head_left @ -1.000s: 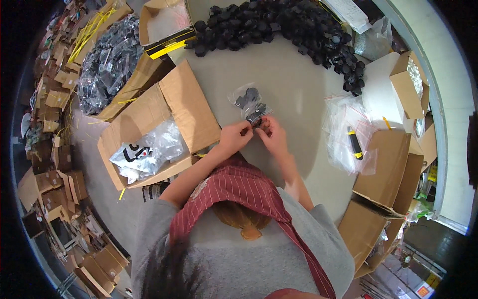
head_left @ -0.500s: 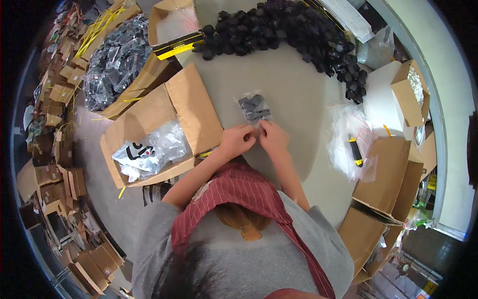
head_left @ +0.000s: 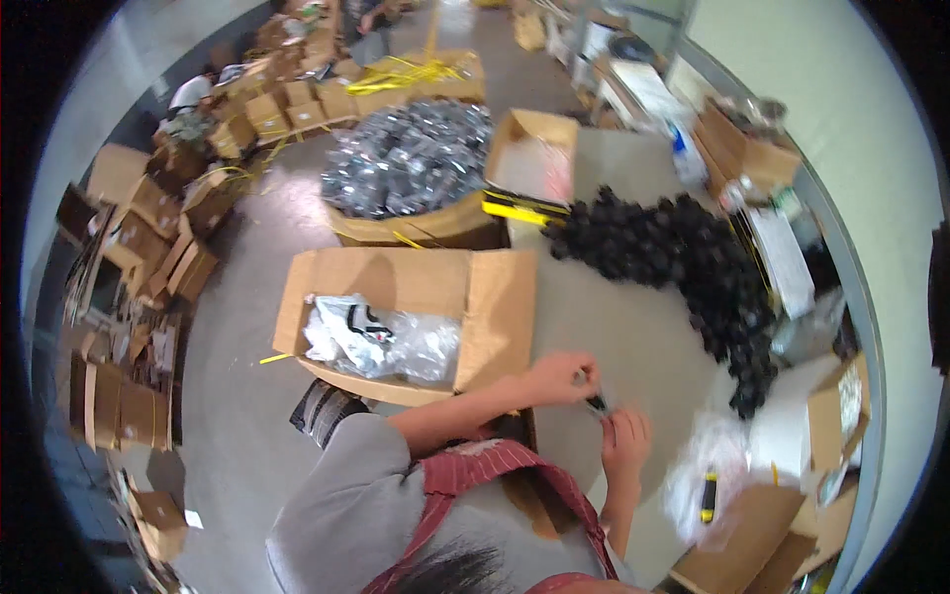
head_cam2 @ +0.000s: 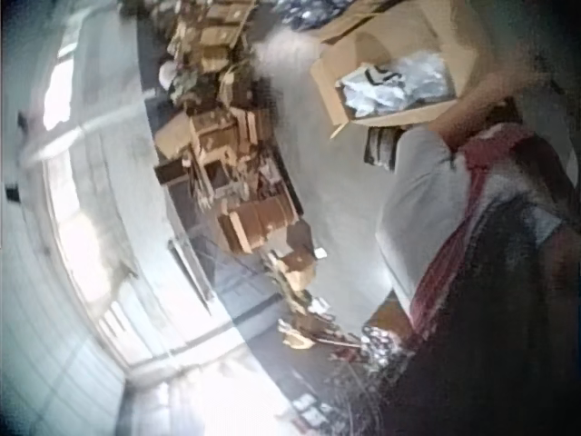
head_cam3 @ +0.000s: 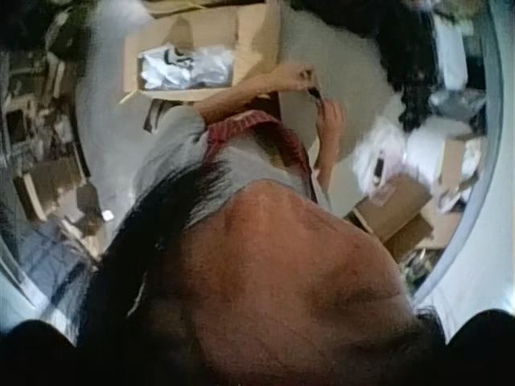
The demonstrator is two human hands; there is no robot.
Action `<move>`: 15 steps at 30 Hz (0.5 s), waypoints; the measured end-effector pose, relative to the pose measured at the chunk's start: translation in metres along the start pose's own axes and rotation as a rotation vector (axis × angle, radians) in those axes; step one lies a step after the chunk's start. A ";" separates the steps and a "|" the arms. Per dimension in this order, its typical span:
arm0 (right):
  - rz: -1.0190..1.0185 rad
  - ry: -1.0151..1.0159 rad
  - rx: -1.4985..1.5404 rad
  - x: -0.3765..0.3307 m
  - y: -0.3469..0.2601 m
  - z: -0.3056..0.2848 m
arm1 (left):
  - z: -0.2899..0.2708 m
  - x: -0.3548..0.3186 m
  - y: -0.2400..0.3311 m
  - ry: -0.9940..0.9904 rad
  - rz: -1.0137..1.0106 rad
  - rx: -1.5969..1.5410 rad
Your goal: The person picks up black plastic components and places them into small plastic bags, then seals the bags.
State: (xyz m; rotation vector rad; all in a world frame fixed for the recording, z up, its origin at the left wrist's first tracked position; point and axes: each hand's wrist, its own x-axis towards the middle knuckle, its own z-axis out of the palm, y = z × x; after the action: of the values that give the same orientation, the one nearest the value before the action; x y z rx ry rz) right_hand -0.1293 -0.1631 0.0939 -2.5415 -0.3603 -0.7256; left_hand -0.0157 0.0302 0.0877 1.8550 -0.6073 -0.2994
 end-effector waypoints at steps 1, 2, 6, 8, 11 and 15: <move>-0.005 0.090 0.021 -0.001 -0.004 0.000 | 0.002 0.001 -0.005 -0.044 0.019 -0.066; -0.035 0.103 0.043 -0.002 -0.006 -0.001 | 0.006 0.002 -0.010 -0.098 0.039 -0.132; 0.132 0.154 0.106 -0.015 0.004 0.000 | 0.021 -0.003 -0.029 -0.144 0.090 -0.244; 0.164 0.130 0.137 -0.018 0.008 0.001 | 0.021 -0.004 -0.026 -0.157 0.043 -0.282; 0.175 0.179 0.094 -0.013 -0.004 -0.008 | 0.027 -0.008 -0.012 -0.129 0.030 -0.182; 0.061 0.077 -0.015 -0.013 -0.007 -0.010 | 0.037 -0.004 -0.013 -0.135 0.223 -0.037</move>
State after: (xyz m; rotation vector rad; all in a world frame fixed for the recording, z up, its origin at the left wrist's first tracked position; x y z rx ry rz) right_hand -0.1468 -0.1637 0.0966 -2.5186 -0.2508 -0.8027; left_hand -0.0335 0.0056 0.0620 1.7225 -0.8878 -0.2878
